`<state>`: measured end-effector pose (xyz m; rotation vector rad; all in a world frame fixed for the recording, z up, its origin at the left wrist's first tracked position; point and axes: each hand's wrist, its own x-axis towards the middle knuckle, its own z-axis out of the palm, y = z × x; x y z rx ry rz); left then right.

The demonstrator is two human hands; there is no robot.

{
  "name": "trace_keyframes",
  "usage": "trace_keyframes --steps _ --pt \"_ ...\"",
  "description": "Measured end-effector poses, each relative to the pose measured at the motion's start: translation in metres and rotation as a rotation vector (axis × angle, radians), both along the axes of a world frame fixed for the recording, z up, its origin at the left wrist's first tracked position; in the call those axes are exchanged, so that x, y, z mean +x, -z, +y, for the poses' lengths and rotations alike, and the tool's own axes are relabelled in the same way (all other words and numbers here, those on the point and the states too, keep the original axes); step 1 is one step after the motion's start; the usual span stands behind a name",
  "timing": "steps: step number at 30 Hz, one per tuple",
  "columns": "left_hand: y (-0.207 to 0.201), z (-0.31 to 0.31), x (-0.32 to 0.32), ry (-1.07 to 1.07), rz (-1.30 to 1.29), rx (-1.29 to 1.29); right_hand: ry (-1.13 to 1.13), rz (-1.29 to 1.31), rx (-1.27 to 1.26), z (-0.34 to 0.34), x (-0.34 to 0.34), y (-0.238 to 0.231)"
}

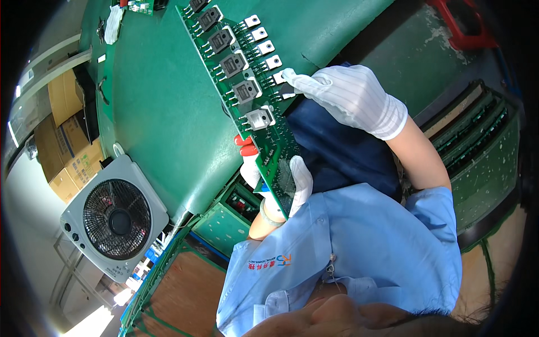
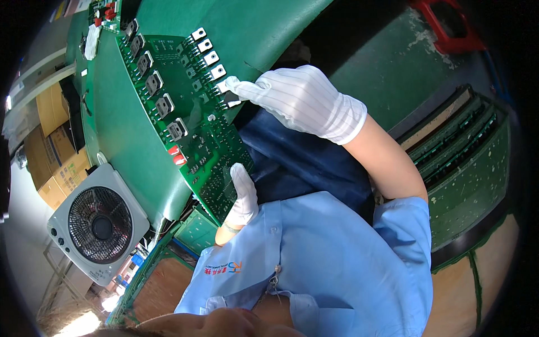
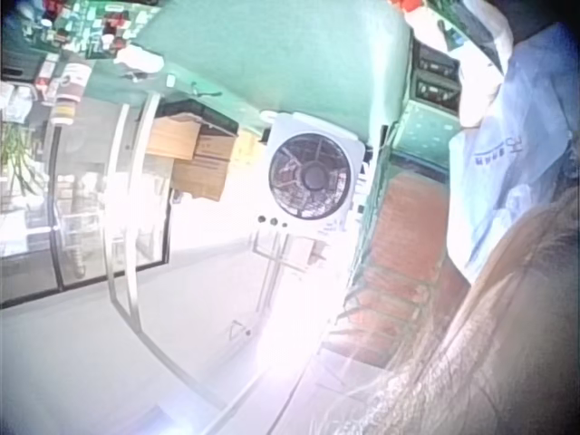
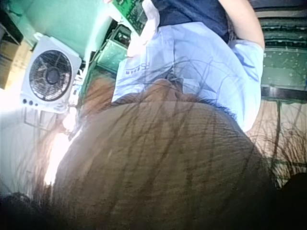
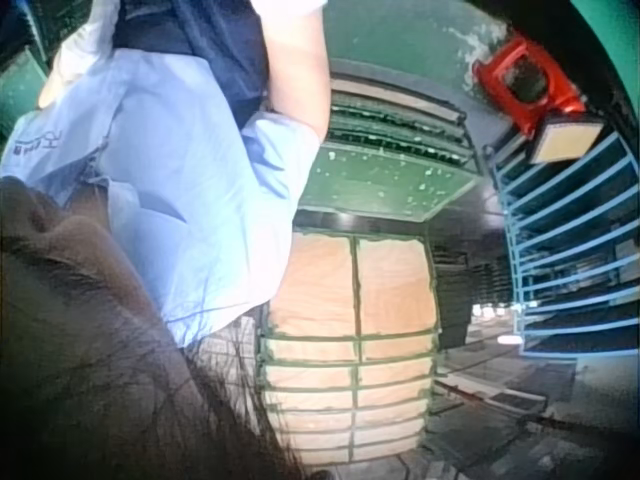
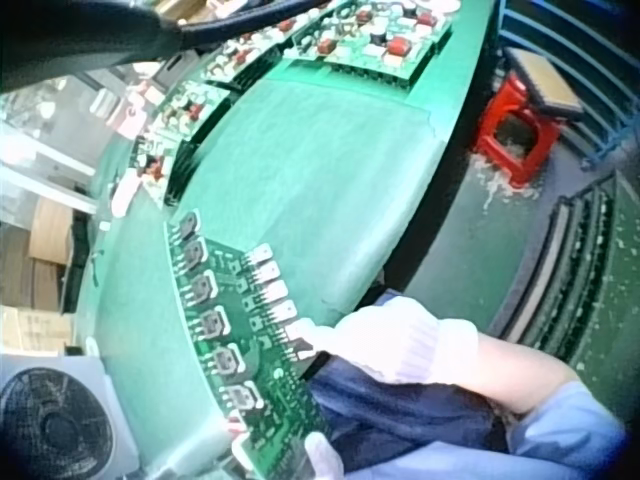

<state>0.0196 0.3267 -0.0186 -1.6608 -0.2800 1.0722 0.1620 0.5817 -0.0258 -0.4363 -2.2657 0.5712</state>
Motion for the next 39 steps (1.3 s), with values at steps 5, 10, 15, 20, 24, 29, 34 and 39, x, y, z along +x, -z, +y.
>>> trace_keyframes --steps 5,10,15,20,24,29,34,39 --pt "-0.005 0.007 0.001 0.03 0.08 -0.001 -0.048 0.025 0.0 0.004 0.0 0.005" --pt "-0.008 0.008 0.002 0.043 0.162 0.008 -0.092 0.033 0.0 0.008 0.001 0.003" --pt "-0.007 0.007 -0.001 0.033 0.033 -0.043 -0.061 0.147 -0.126 0.002 -0.004 0.008" --pt "-0.004 0.003 0.0 0.011 -0.07 0.005 0.013 0.098 -0.096 -0.005 -0.007 0.006" --pt "-0.005 0.003 0.0 0.003 -0.012 0.006 -0.021 -0.047 -0.022 -0.001 0.0 0.001" --pt "-0.008 0.004 -0.001 0.007 0.047 0.007 -0.049 0.038 -0.042 0.004 0.001 0.0" --pt "-0.007 0.003 -0.003 0.031 0.113 0.023 0.066 0.094 -0.035 -0.007 -0.006 0.006" --pt "-0.01 0.006 -0.01 0.071 0.243 0.036 -0.001 0.012 -0.009 0.001 0.002 0.007"
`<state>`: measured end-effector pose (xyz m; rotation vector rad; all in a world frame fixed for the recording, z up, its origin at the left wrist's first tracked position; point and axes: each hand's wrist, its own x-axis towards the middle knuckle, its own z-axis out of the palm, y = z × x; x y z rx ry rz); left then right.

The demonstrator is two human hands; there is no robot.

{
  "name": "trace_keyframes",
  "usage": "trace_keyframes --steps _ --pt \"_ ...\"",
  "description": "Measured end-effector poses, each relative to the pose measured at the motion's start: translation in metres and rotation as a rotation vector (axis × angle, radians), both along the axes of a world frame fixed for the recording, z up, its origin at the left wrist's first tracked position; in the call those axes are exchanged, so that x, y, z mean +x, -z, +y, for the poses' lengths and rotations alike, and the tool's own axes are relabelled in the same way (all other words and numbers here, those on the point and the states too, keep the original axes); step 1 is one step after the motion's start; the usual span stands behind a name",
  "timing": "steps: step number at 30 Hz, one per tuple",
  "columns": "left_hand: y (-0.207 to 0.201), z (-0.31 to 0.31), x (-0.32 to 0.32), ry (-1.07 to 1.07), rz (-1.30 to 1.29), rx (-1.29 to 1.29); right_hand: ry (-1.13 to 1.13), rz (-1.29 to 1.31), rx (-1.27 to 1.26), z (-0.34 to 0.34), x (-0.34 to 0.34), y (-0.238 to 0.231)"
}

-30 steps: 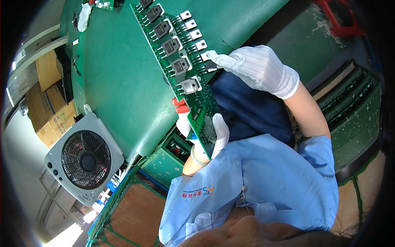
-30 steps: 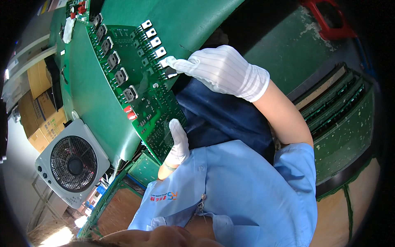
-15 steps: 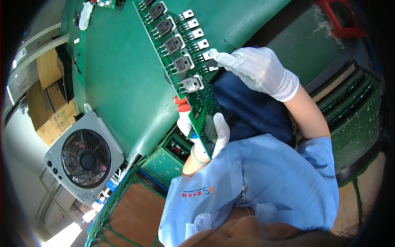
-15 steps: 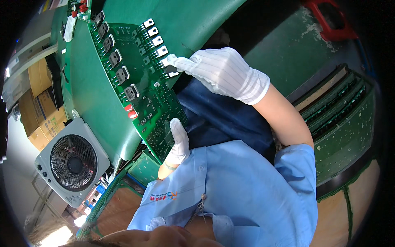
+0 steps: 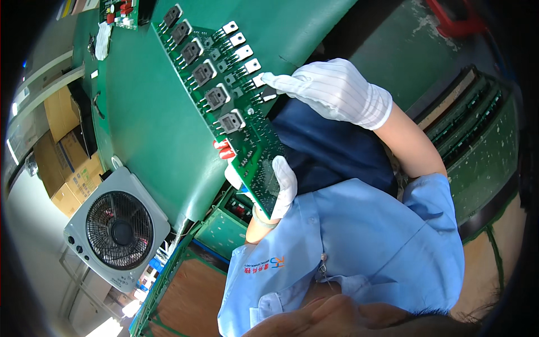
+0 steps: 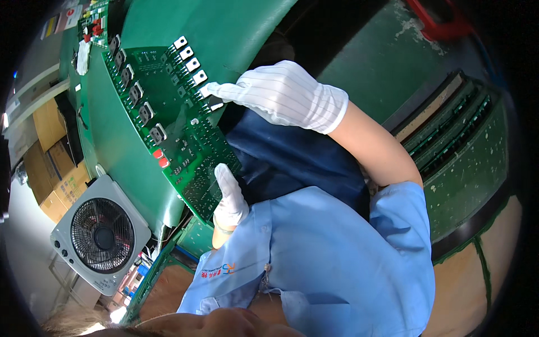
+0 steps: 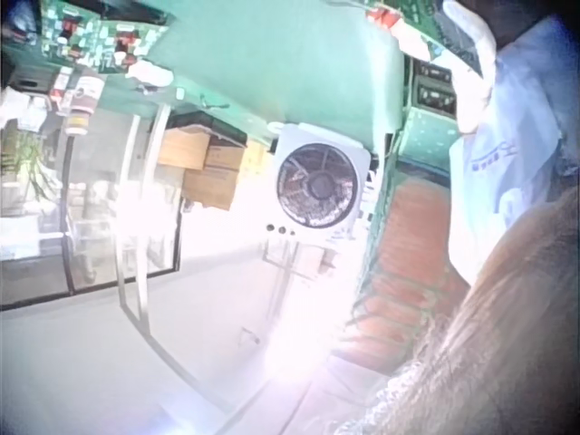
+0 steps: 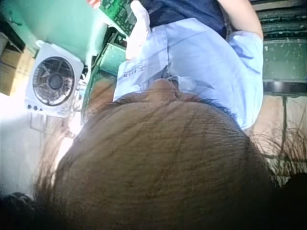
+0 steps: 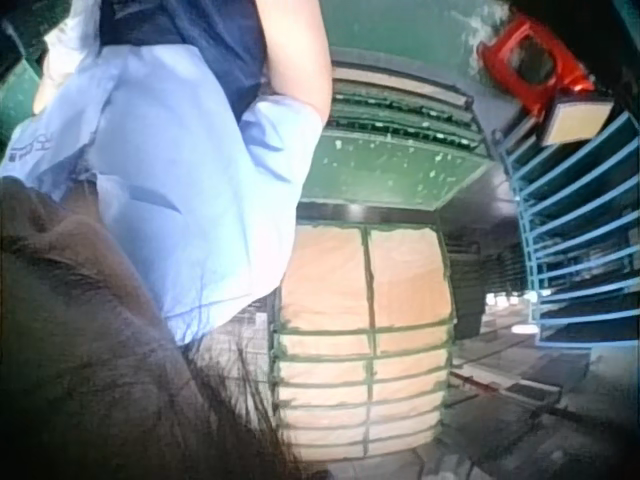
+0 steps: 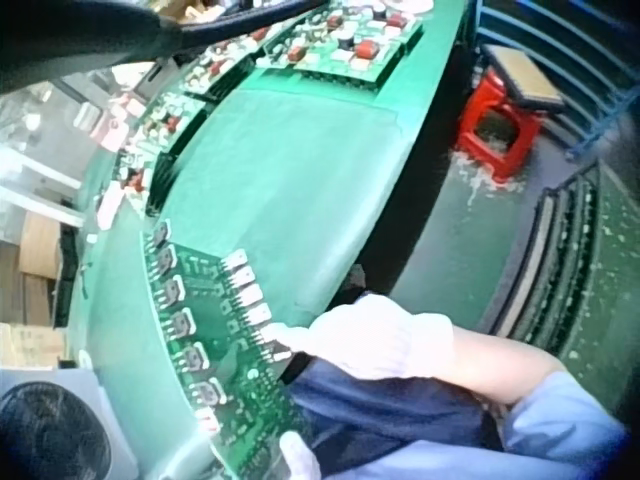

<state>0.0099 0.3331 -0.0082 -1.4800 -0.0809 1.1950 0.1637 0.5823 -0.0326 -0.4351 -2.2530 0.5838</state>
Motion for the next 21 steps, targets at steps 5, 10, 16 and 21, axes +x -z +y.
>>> trace_keyframes --steps 5,10,16,21 --pt "-0.014 0.004 0.0 0.114 0.42 -0.046 0.044 -0.032 -0.018 -0.002 0.002 -0.005" --pt "-0.019 0.008 -0.001 -0.077 0.379 0.07 0.036 -0.028 0.036 0.002 0.004 -0.001" --pt "0.018 -0.025 -0.025 -0.047 0.261 0.293 0.061 -0.115 0.026 -0.002 0.003 -0.013" --pt "-0.013 0.013 0.008 0.43 1.098 -0.244 0.062 -0.088 0.053 -0.002 0.003 -0.005"
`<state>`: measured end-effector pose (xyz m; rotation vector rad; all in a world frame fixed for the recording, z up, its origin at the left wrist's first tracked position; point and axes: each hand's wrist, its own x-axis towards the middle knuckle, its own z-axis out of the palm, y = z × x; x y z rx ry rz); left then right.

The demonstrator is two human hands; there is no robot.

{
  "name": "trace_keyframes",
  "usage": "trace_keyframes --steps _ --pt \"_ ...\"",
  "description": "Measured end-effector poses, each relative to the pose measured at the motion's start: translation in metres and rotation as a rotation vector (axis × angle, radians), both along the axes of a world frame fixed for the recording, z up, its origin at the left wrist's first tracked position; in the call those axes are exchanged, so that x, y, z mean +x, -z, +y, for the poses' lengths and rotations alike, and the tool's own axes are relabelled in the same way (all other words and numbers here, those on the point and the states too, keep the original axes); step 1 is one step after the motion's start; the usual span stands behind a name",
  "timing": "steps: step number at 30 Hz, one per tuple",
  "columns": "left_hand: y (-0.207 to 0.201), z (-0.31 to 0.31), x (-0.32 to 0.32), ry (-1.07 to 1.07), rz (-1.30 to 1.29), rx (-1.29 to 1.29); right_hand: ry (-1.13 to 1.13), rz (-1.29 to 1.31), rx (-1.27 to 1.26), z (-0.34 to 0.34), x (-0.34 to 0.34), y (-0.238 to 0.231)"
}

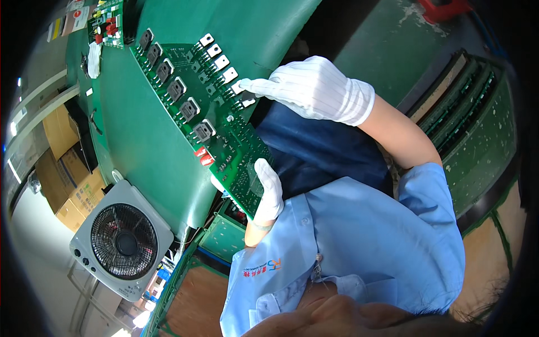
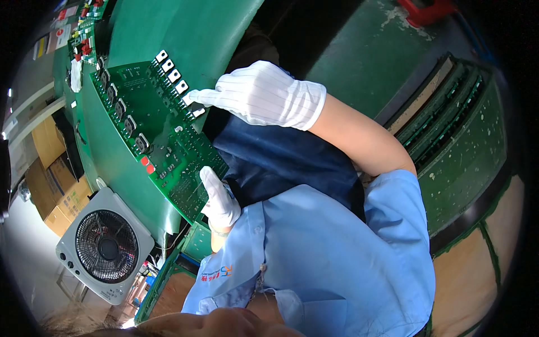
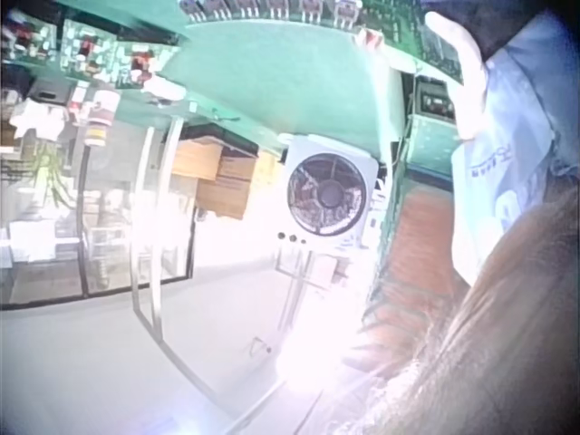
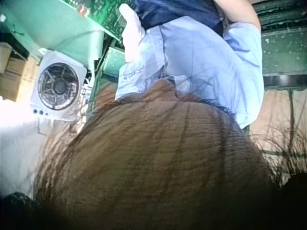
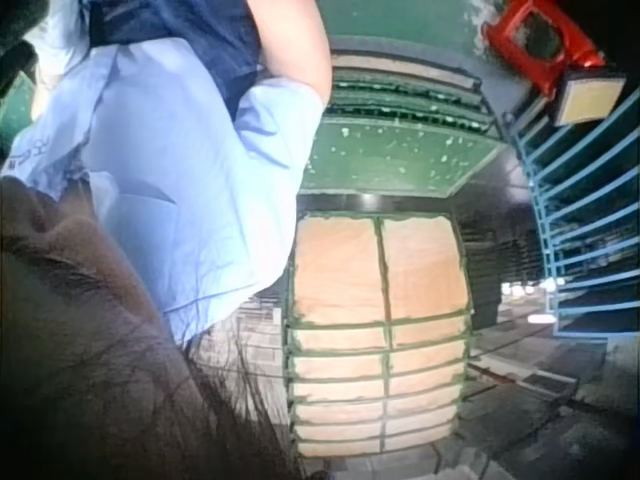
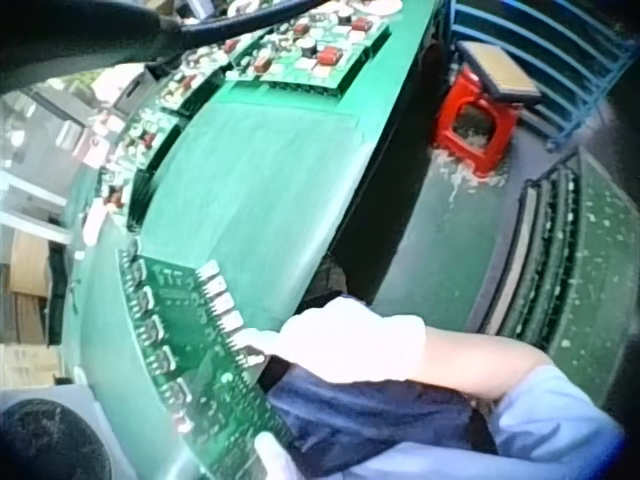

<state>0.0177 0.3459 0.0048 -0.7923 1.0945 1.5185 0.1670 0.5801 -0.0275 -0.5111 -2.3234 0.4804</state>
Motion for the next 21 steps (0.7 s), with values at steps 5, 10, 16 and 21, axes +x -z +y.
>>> trace_keyframes --steps 5,10,16,21 --pt "-0.023 0.024 0.011 -0.128 0.004 -0.034 -0.025 0.01 -0.01 0.003 0.001 -0.006" --pt "-0.014 0.015 -0.004 -0.191 -0.375 0.245 0.016 0.089 0.005 0.0 -0.004 0.003" --pt "-0.009 0.008 -0.006 -0.195 -0.467 0.282 -0.009 -0.002 -0.015 -0.001 -0.001 -0.003" --pt "-0.008 0.008 -0.003 -0.203 -0.498 0.295 -0.019 0.052 -0.003 0.001 -0.003 0.001"
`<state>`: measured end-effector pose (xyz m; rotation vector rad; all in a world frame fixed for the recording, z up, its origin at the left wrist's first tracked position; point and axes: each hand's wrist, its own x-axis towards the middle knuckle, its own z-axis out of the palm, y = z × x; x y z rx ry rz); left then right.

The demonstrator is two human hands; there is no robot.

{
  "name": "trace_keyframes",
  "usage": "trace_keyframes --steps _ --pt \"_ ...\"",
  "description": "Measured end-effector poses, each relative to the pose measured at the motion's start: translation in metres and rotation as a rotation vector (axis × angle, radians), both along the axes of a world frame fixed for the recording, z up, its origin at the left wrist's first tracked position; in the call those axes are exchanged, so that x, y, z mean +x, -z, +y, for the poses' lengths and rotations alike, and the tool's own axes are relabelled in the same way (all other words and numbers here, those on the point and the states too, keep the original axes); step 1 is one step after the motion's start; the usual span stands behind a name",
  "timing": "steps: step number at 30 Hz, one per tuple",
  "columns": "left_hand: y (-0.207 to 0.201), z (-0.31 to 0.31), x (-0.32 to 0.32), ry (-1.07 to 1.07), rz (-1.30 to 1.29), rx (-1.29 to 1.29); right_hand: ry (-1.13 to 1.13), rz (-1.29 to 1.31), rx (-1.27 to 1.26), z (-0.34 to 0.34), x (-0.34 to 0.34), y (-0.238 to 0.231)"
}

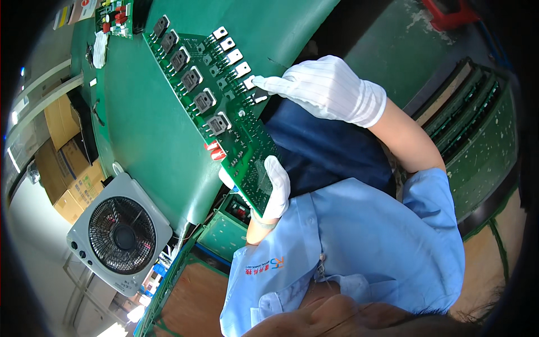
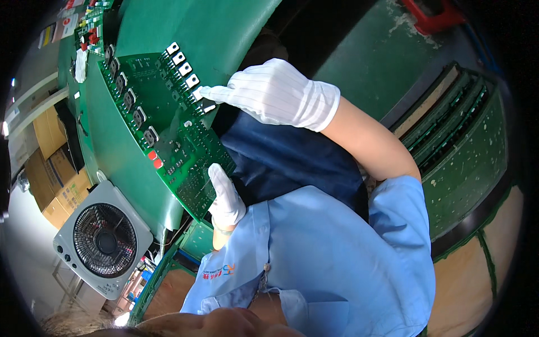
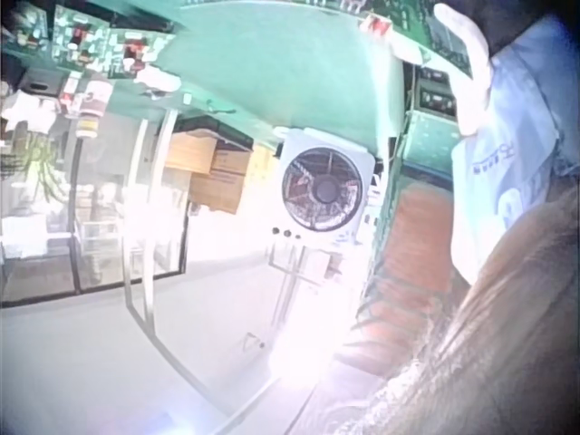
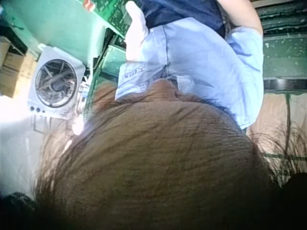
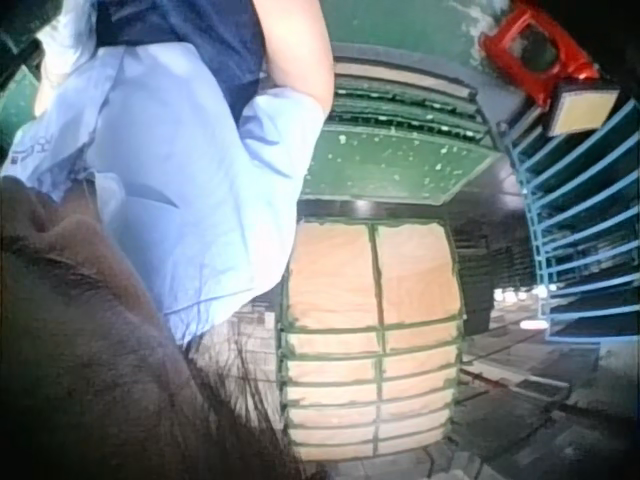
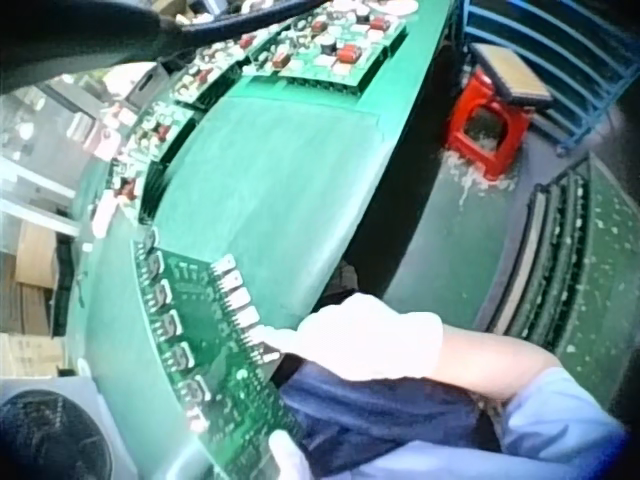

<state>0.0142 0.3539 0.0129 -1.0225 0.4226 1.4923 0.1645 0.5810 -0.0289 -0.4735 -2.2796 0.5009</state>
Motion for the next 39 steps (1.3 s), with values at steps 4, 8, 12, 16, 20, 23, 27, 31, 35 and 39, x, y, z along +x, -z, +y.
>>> trace_keyframes --steps 4,8,12,16,20,23,27,31,35,39 --pt "0.002 0.002 -0.001 0.011 -0.015 0.008 0.005 -0.097 0.009 -0.001 0.004 -0.006" --pt "-0.003 -0.001 -0.001 -0.001 -0.035 0.021 0.018 -0.075 -0.007 -0.003 0.002 -0.006" --pt "-0.001 -0.001 -0.002 0.0 -0.059 0.038 -0.028 -0.046 0.016 0.004 0.004 -0.008" --pt "0.001 -0.002 -0.002 0.007 -0.076 0.041 0.035 -0.058 -0.003 -0.003 0.001 -0.006" --pt "0.0 -0.002 -0.001 0.004 -0.102 0.039 -0.016 -0.026 0.012 0.002 0.004 -0.006" --pt "0.0 -0.002 0.0 0.009 -0.106 0.045 -0.015 -0.017 0.01 0.002 0.003 -0.008" --pt "0.0 -0.002 -0.001 0.004 -0.127 0.054 0.031 -0.05 0.005 -0.003 0.001 -0.006" --pt "0.0 -0.001 -0.001 0.001 -0.135 0.068 -0.019 0.032 -0.021 0.003 0.002 -0.004" --pt "0.003 -0.001 0.0 0.005 -0.155 0.089 0.063 0.028 -0.025 -0.006 -0.003 0.0" --pt "0.001 0.002 0.004 -0.003 -0.167 0.095 0.02 0.037 -0.059 -0.003 0.001 -0.007"
